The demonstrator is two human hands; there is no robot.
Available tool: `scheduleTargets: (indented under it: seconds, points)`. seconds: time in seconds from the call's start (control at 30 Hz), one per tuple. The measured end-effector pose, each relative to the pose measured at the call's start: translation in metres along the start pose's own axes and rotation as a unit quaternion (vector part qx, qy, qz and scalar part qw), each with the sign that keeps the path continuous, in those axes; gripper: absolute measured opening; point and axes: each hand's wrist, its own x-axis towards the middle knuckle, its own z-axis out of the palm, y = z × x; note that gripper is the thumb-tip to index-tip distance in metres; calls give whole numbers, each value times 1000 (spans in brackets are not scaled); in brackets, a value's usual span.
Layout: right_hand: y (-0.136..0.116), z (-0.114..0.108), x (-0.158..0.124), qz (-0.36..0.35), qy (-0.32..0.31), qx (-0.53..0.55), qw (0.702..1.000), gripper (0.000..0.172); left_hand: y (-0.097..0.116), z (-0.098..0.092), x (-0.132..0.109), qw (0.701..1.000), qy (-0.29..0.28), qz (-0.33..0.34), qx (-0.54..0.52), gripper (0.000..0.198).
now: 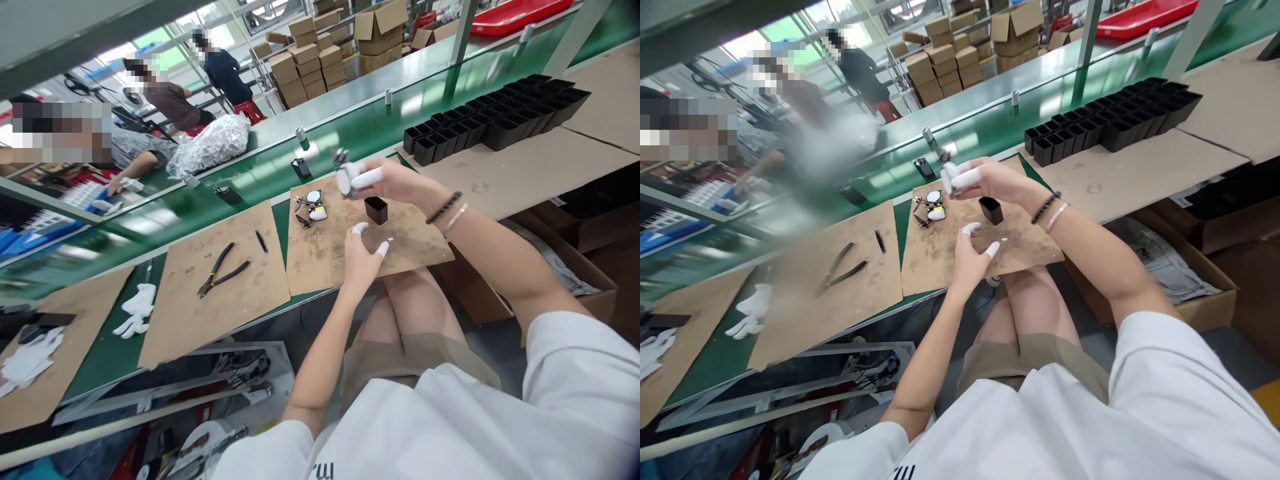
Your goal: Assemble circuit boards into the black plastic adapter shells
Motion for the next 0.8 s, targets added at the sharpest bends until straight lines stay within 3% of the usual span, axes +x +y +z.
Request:
scheduleTargets:
  seconds: [0.07,0.13,0.27,0.4,0.53,0.63,0.8]
  points:
    - [10,-9,-30,1,45,183,982,50,-2,3,28,996,-40,-79,-24,82]
    - [22,-9,-60,22,84,282,955,57,-5,6,56,991,-72,-106,-49,90]
    - [42,10,-107,58,135,332,932,55,-7,12,85,983,-132,-100,-85,61]
    - [61,36,-129,49,146,421,894,54,4,9,74,986,-107,-98,-81,50]
    - [69,44,-130,-21,269,423,865,58,33,-13,45,995,-69,-13,-72,60]
    - [57,43,-128,-79,336,354,870,63,59,-37,27,994,-56,68,-67,61]
    - [23,44,-137,-159,310,292,891,43,84,-64,15,988,-64,137,-30,57]
